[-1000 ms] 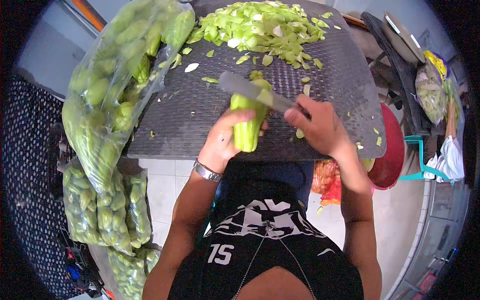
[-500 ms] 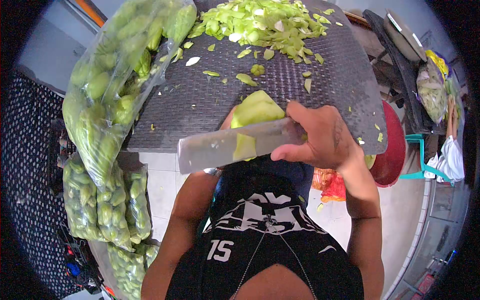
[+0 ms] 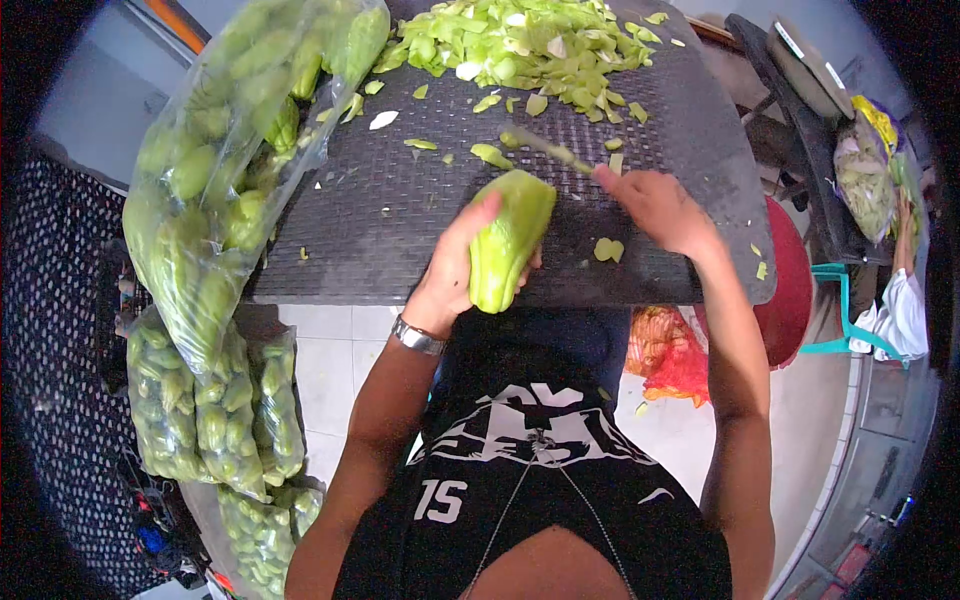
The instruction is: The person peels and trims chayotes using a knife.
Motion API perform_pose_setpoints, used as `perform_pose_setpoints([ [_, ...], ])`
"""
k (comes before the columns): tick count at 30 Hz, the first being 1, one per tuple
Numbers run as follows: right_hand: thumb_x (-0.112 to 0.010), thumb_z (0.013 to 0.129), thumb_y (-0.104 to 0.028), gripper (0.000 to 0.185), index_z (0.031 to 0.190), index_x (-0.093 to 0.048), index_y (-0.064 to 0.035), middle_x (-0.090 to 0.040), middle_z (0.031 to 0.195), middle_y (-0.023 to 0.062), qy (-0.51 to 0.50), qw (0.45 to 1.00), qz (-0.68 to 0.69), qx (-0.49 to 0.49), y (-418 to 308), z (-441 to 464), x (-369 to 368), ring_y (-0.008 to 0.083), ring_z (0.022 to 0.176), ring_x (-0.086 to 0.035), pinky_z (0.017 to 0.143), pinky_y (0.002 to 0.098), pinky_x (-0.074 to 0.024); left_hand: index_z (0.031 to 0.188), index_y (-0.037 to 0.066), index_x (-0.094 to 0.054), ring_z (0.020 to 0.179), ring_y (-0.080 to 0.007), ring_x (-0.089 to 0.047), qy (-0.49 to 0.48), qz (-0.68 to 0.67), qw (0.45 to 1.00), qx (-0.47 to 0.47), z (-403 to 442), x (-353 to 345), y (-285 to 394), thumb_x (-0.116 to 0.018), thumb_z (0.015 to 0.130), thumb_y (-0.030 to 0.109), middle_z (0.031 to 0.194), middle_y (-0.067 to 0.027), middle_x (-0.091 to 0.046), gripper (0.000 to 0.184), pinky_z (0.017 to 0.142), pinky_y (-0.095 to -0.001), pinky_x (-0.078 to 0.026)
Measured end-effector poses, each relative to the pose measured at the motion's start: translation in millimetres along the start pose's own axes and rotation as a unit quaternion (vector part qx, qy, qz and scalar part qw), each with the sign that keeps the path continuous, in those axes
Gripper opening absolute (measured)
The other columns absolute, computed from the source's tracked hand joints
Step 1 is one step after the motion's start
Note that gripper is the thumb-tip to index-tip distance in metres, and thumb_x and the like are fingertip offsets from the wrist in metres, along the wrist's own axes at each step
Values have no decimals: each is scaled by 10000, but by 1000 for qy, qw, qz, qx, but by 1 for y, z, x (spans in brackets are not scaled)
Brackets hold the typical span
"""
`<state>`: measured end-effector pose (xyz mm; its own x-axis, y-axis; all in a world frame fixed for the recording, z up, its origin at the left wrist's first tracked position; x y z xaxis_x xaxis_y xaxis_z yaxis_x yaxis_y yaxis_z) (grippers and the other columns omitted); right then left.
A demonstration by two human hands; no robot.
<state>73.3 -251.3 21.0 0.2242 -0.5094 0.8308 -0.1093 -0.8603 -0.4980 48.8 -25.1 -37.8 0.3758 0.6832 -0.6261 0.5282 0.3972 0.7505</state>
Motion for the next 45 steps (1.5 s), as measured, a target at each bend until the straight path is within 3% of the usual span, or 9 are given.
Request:
perform_pose_setpoints([
  [5, -469, 979, -712, 784, 818, -685, 25, -650, 816, 309, 86, 993, 84, -2, 6, 0, 8, 471, 811, -662, 743, 502, -494, 1289, 5, -575, 767, -293, -709, -8, -108, 993, -46, -5, -21, 27, -434, 966, 712, 960, -210, -703, 790, 664, -387, -599],
  [8, -494, 966, -713, 771, 808, -674, 21, -640, 791, 299, 126, 988, 94, 3, 7, -4, 11, 452, 773, -661, 713, 487, -489, 1278, 23, -583, 1056, -354, -661, 42, -310, 941, -133, -13, -24, 48, -427, 954, 739, 1140, -229, -670, 801, 951, -498, -533],
  [9, -504, 960, -714, 767, 807, -673, 19, -639, 785, 296, 137, 987, 81, 11, 7, -4, 12, 446, 763, -660, 702, 486, -487, 1245, 35, -591, 1261, -411, -533, -34, -372, 919, -124, -17, -16, 46, -468, 939, 735, 1274, -229, -615, 774, 1153, -587, -342],
  [12, -531, 948, -707, 745, 811, -680, 10, -660, 796, 282, 135, 989, 62, 7, 2, -11, 14, 436, 776, -674, 701, 487, -499, 1133, 21, -614, 1353, -472, -457, 38, -413, 897, -152, -12, 9, 39, -536, 935, 679, 1319, -274, -583, 692, 1199, -621, -274],
  [22, -535, 943, -689, 705, 847, -726, -17, -700, 921, 298, 195, 979, 47, -43, -10, -2, 27, 456, 929, -698, 809, 522, -538, 1153, -107, -589, 1410, -569, -360, -9, -408, 910, -75, -35, -4, 6, -483, 980, 633, 1394, -370, -506, 767, 1162, -627, -367],
  [29, -658, 930, -522, 539, 1000, -651, 12, -691, 897, 306, 170, 984, 56, -7, -8, -2, 15, 487, 942, -686, 799, 529, -537, 1258, 12, -587, 1048, -371, -667, 68, -332, 935, -104, -41, -3, 11, -579, 991, 498, 1141, -179, -678, 555, 967, -595, -512],
  [34, -769, 861, -260, 557, 1260, -480, 0, -689, 965, 310, 159, 983, 51, 78, -37, -35, 4, 495, 944, -679, 799, 527, -537, 1295, 20, -532, 1047, -238, -665, 84, 33, 991, -95, -32, -19, 13, -741, 911, 221, 1143, -119, -667, 481, 925, -404, -547],
  [40, -757, 834, -97, 605, 1359, -459, -54, -691, 1045, 277, 302, 948, -49, 89, -63, -83, 0, 472, 1017, -663, 849, 501, -538, 1193, -91, -493, 1000, -221, -677, 169, 412, 889, -101, -20, -52, 25, -864, 817, 279, 1118, -186, -674, 645, 841, -360, -562],
  [45, -738, 848, -92, 597, 1369, -455, -19, -670, 1044, 243, 316, 942, -85, 69, -60, -116, 8, 429, 929, -676, 774, 508, -552, 1164, -96, -530, 884, -194, -701, 221, 261, 929, -144, 3, -31, 35, -892, 791, 277, 1045, -159, -705, 640, 756, -336, -582],
])
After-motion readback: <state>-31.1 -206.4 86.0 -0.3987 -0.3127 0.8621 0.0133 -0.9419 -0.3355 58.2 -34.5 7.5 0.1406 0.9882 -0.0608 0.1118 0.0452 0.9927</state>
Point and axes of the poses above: each hand's wrist, its own z-axis towards the middle knuckle, its own x-axis out of the back of the hand, y = z × x, the point moved 8 cm from there along z, towards the middle knuckle
